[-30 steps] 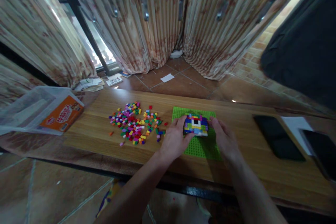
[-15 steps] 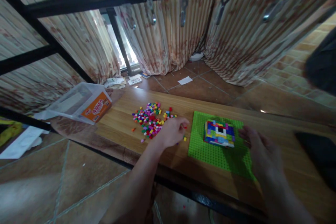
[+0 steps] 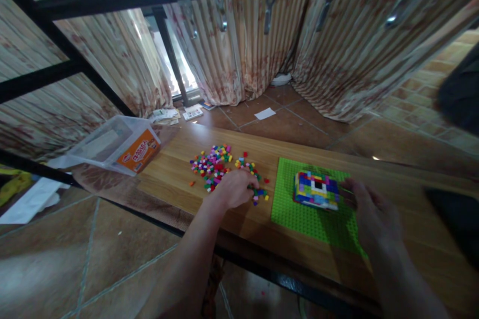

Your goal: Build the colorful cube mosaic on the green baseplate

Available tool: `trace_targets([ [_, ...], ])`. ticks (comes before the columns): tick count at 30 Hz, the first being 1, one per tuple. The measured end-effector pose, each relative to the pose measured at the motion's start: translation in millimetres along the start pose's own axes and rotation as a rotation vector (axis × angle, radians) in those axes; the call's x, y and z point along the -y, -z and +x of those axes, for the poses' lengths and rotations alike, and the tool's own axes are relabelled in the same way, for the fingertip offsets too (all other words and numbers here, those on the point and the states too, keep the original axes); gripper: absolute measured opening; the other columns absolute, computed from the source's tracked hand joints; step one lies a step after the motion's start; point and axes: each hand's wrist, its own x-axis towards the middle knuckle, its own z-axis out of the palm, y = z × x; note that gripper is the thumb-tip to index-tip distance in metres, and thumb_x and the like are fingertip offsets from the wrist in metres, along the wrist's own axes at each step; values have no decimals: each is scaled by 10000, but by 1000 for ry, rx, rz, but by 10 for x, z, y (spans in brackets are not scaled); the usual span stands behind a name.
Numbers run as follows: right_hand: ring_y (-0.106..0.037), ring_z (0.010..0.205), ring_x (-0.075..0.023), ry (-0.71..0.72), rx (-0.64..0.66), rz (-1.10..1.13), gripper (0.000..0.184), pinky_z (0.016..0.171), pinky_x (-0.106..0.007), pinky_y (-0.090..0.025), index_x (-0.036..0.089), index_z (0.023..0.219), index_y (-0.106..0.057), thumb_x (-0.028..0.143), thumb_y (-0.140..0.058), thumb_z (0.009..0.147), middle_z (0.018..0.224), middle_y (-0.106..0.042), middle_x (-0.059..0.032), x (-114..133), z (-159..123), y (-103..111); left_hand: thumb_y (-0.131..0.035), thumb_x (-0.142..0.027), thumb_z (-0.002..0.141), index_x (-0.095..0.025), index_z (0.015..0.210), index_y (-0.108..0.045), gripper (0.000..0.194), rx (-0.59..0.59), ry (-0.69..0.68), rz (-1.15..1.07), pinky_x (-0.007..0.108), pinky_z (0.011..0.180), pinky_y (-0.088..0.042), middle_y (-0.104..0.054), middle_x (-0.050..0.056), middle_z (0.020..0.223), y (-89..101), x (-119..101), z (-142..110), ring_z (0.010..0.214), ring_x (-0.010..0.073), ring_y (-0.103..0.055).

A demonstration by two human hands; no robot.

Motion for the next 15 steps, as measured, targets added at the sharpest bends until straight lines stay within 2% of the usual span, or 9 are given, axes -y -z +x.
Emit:
trace_targets([
  [2, -696, 884, -236, -94, -31, 34, 356, 847, -419, -533, 189, 926, -725, 511, -602, 836, 967, -740, -99, 71, -16, -20, -614, -180, 782, -205, 863, -772, 179, -13, 8, 1, 290, 795, -494, -726, 52, 938, 12, 3, -2, 900, 205, -663],
  [4, -692, 869, -235, -64, -57, 2, 370, 834, -418, -528, 183, 945, -727, 514, -596, 845, 959, -737, -95, 136, -42, -17, -612, -184, 782, -191, 818, -752, 144, -24, 23, -14, 279, 745, -480, -712, 50, 895, 33, 13, -6, 841, 193, -654],
  [6, -684, 830, -233, 113, -147, -104, 384, 815, -419, -522, 178, 969, -731, 516, -582, 865, 920, -734, -89, 218, -108, -13, -604, -164, 776, -176, 781, -722, 119, -35, 31, -57, 262, 679, -458, -693, 37, 816, 57, 12, -9, 755, 171, -632],
  [8, -670, 799, -221, 359, -236, -202, 345, 795, -399, -516, 189, 952, -739, 492, -596, 874, 885, -728, -76, 324, -237, -48, -594, -145, 780, -165, 775, -694, 102, -45, 11, -146, 243, 636, -436, -673, 18, 746, 74, -12, -5, 689, 148, -604],
  [9, -664, 796, -210, 464, -198, -181, 297, 776, -374, -517, 201, 918, -742, 468, -622, 868, 886, -727, -67, 382, -324, -91, -589, -139, 788, -162, 780, -683, 98, -49, -8, -206, 235, 630, -431, -664, 10, 722, 76, -34, 0, 673, 138, -595],
  [11, -661, 786, -185, 539, 20, -120, 219, 729, -325, -521, 232, 901, -743, 425, -644, 870, 899, -727, -44, 482, -516, -224, -582, -139, 809, -156, 795, -667, 88, -55, -61, -332, 222, 634, -431, -652, -1, 702, 69, -92, 14, 669, 126, -586],
  [13, -647, 739, -165, 489, 247, -54, 198, 673, -294, -517, 241, 935, -737, 407, -654, 868, 859, -719, -25, 534, -684, -394, -580, -144, 825, -150, 814, -656, 77, -56, -117, -436, 215, 638, -433, -642, -6, 711, 49, -159, 28, 669, 116, -575],
  [14, -631, 696, -154, 443, 318, -16, 203, 639, -283, -510, 238, 951, -732, 405, -656, 866, 821, -708, -17, 538, -745, -474, -581, -147, 830, -147, 824, -652, 72, -54, -141, -478, 214, 640, -434, -639, -6, 724, 38, -190, 33, 671, 113, -569],
  [15, -617, 665, -147, 397, 337, 30, 208, 608, -274, -499, 232, 949, -728, 407, -666, 856, 794, -698, -11, 531, -789, -542, -582, -150, 834, -143, 837, -650, 69, -50, -161, -517, 214, 641, -435, -637, -5, 738, 28, -217, 37, 673, 110, -564],
])
